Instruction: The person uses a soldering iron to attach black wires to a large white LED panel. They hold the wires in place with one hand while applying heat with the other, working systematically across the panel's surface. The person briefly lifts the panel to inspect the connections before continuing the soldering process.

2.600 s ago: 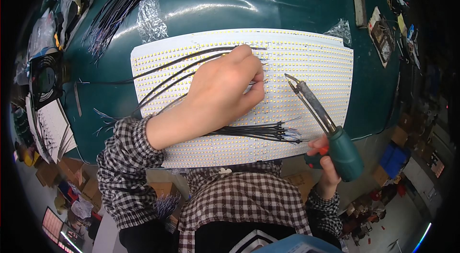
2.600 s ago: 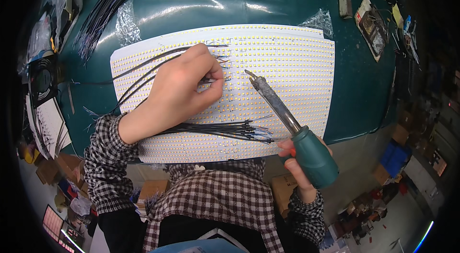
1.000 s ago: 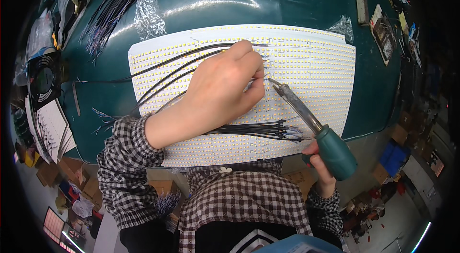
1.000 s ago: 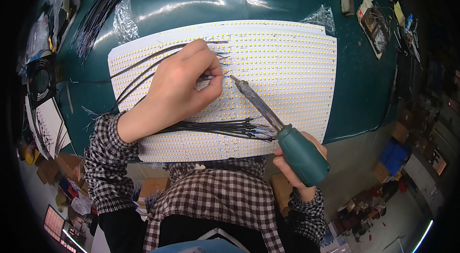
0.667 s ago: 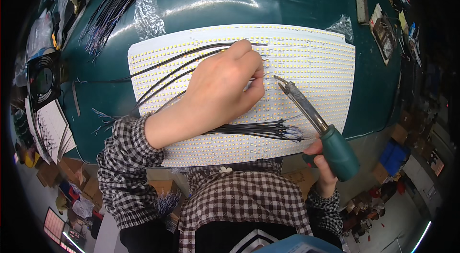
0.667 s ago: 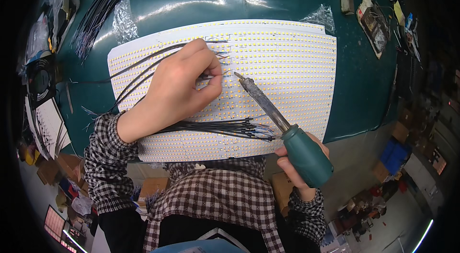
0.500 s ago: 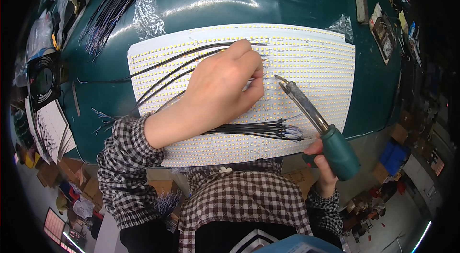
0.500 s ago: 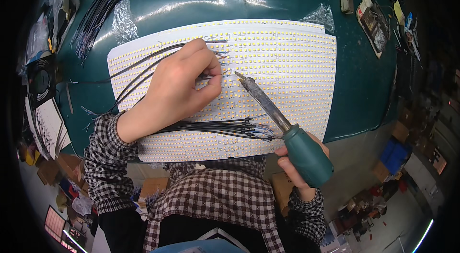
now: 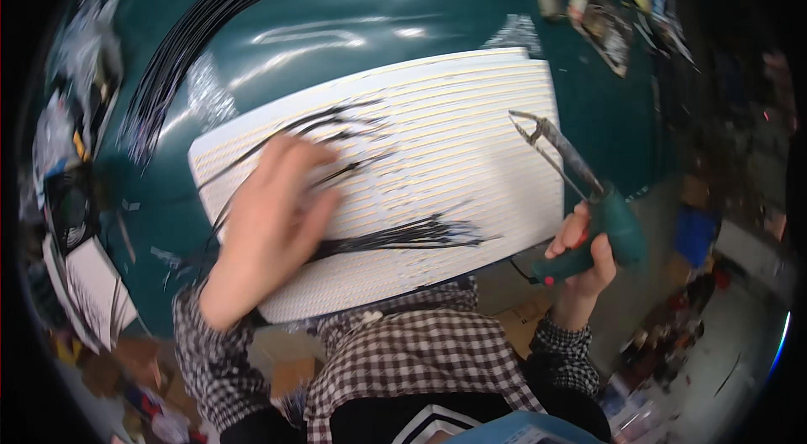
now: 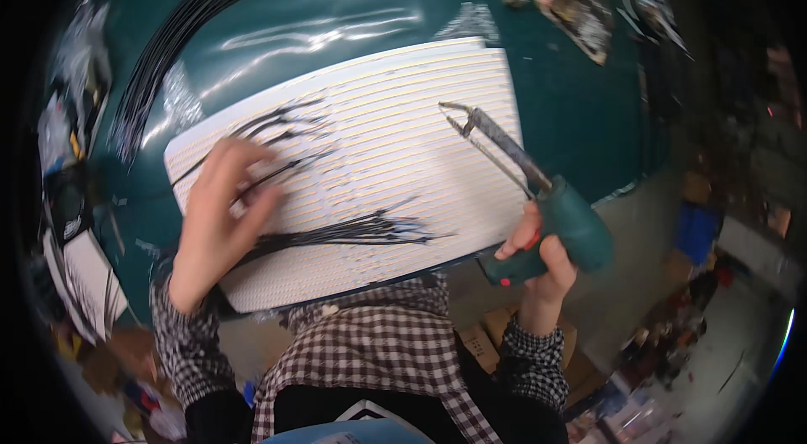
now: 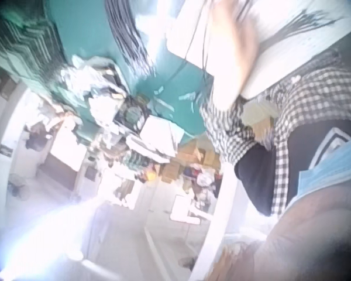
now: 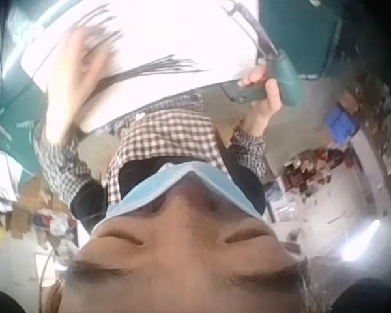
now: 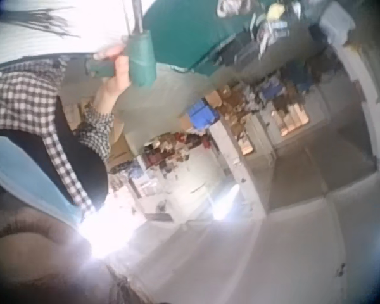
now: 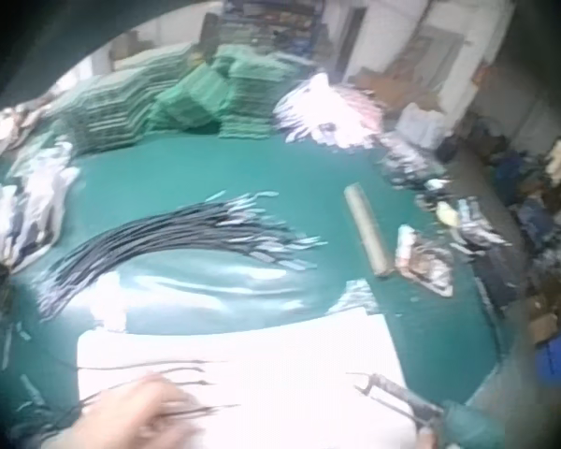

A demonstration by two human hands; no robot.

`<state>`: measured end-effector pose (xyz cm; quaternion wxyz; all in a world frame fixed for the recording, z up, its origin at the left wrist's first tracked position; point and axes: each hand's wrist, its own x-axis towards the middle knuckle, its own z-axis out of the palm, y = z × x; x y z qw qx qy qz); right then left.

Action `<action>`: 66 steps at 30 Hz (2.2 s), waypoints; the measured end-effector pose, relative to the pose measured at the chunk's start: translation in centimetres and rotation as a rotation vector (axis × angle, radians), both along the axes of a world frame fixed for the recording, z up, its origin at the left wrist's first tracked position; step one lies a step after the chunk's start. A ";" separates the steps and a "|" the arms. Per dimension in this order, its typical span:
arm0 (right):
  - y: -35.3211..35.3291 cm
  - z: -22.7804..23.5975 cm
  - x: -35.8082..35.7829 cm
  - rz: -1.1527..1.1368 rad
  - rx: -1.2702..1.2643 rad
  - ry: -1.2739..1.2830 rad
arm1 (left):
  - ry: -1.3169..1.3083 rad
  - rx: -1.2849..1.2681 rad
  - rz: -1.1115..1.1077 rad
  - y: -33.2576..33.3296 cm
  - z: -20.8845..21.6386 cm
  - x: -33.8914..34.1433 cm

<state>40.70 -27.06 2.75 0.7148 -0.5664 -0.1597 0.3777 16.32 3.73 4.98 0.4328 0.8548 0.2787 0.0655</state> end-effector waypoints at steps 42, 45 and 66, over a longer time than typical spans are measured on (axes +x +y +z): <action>0.8 -5.2 3.2 -0.133 0.382 0.372 | -0.016 0.253 0.119 1.0 -3.7 -2.6; 2.2 -3.5 2.8 -0.041 0.365 0.333 | -0.040 0.128 -0.009 -1.3 -3.5 -1.9; 4.1 0.1 1.3 0.089 0.257 0.276 | -0.013 0.304 -0.149 -2.1 -1.9 0.8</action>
